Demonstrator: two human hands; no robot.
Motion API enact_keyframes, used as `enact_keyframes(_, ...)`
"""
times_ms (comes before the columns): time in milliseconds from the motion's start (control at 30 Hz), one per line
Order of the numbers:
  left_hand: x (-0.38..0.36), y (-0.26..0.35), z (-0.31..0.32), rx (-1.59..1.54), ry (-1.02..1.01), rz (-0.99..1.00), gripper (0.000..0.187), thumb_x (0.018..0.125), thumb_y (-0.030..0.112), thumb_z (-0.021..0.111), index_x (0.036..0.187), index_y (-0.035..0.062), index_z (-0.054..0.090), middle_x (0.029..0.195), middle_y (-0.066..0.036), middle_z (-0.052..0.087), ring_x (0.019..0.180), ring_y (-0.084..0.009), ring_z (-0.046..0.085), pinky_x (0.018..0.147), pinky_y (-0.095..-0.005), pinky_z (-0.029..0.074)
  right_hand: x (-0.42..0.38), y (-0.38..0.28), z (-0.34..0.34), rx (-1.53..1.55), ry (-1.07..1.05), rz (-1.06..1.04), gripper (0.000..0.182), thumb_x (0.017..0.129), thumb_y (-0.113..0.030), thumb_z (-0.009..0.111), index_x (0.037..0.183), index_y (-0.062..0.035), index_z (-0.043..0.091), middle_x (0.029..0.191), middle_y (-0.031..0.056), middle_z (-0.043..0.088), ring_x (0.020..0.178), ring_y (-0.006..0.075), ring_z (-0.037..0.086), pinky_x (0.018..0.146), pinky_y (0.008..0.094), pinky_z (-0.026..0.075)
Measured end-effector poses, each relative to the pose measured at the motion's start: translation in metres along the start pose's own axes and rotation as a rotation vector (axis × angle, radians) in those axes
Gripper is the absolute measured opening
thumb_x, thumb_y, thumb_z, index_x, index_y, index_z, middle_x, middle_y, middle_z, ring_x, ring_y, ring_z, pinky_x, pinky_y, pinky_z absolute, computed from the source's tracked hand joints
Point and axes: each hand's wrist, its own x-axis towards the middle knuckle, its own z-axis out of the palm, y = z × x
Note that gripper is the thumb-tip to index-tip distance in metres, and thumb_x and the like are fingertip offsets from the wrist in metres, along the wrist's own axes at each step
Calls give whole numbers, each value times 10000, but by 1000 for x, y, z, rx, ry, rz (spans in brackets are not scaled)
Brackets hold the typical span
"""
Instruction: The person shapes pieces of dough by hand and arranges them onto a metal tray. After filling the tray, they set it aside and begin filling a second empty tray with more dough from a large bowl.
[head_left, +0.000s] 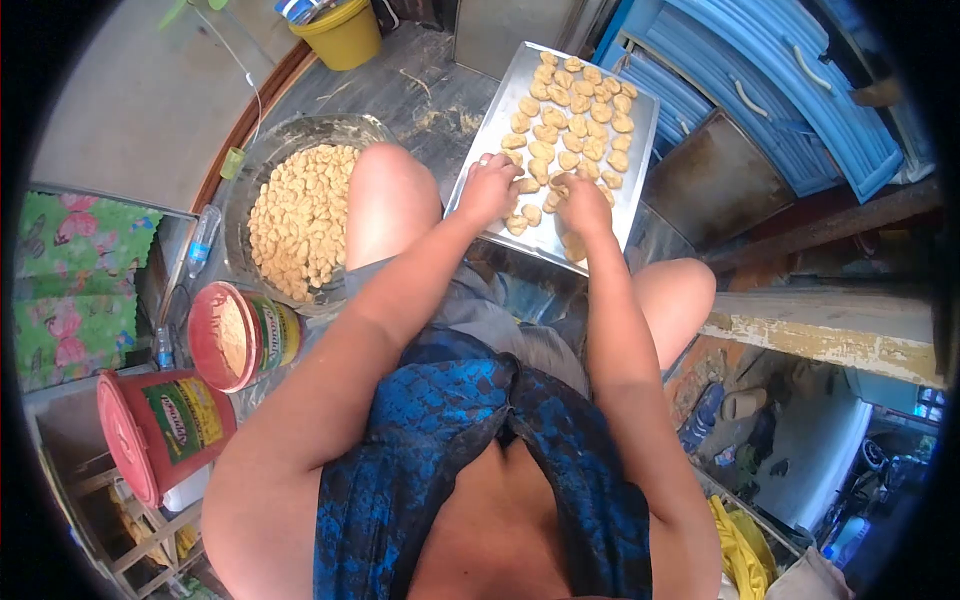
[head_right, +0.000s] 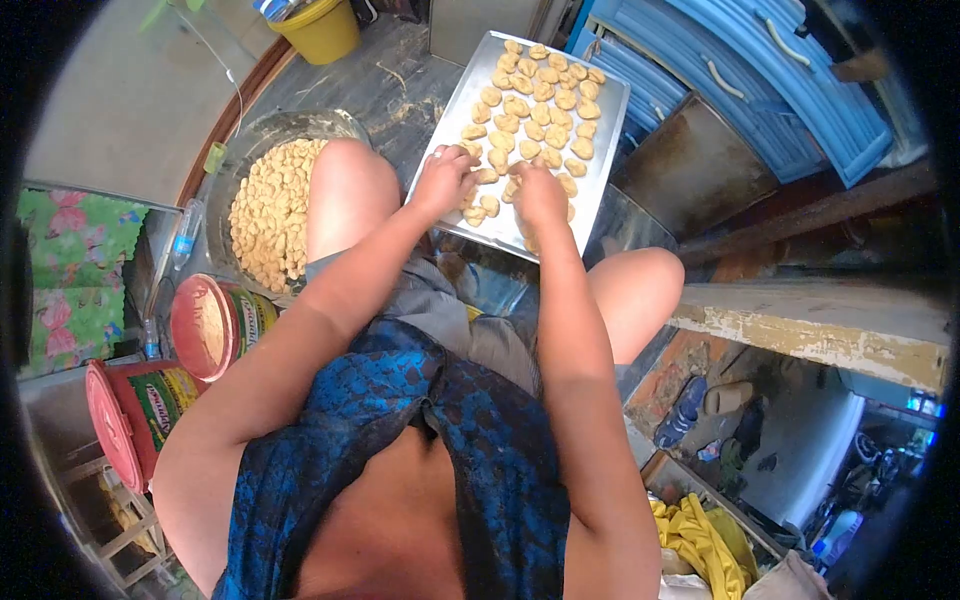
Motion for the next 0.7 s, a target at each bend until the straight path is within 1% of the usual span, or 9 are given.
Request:
enact_keyframes(33,2,1,5,18,-14,10,202,755,187,634,937,108,671,985,-47,588,1018,-260,498,862,-393,386,-3,5,0,-12,-34,-7,311,721,-118,616,1029,-140,655,1046,129,589,951,309,583,814,399,464)
enact_keyframes(67,3,1,8,11,-18,4,202,755,187,634,937,108,671,985,-47,588,1018,-260,498,862,-393,386,-6,9,0,-24,-69,-14,313,715,-159,648,1027,-136,657,1063,149,591,967,315,576,838,404,457)
enact_keyframes(100,6,2,10,58,-66,44,204,749,178,630,939,115,672,988,-40,589,1020,-252,496,861,-392,372,-9,7,-2,-29,-76,-9,313,715,-159,648,1027,-136,657,1063,149,591,967,315,576,838,404,457)
enact_keyframes(200,8,6,16,120,-141,77,205,719,147,628,918,137,677,980,-9,596,1028,-223,494,856,-381,336,-16,-3,-1,-49,-36,-13,271,729,-160,655,998,-131,658,1007,126,618,926,294,594,777,392,469)
enact_keyframes(300,8,3,17,120,-181,80,176,709,138,629,878,142,679,970,4,605,1029,-209,496,851,-378,330,-16,-6,3,-58,51,67,260,740,-257,688,921,-74,653,943,128,636,886,295,605,748,391,474)
enact_keyframes(400,7,2,15,114,-213,113,151,702,139,633,845,147,681,951,12,611,1026,-197,497,852,-377,321,-12,2,17,-96,86,30,276,746,-293,679,907,-71,652,894,130,645,839,305,616,723,398,482)
enact_keyframes(500,8,5,14,88,-192,120,135,702,143,636,830,144,679,948,13,612,1023,-200,500,854,-397,310,-8,4,23,-151,42,55,288,759,-325,661,894,-70,651,873,135,647,810,307,623,701,403,489)
enact_keyframes(667,8,6,13,59,-205,112,117,734,170,636,839,134,674,937,0,610,1012,-211,506,863,-427,289,-9,7,24,-108,52,43,277,769,-326,647,899,-81,653,863,149,650,809,305,628,701,405,490)
enact_keyframes(700,8,7,12,51,-212,82,116,751,177,629,849,132,670,923,-13,607,1020,-203,503,874,-411,278,-8,4,19,-81,37,51,263,772,-316,647,903,-87,657,871,153,651,815,304,628,705,404,489)
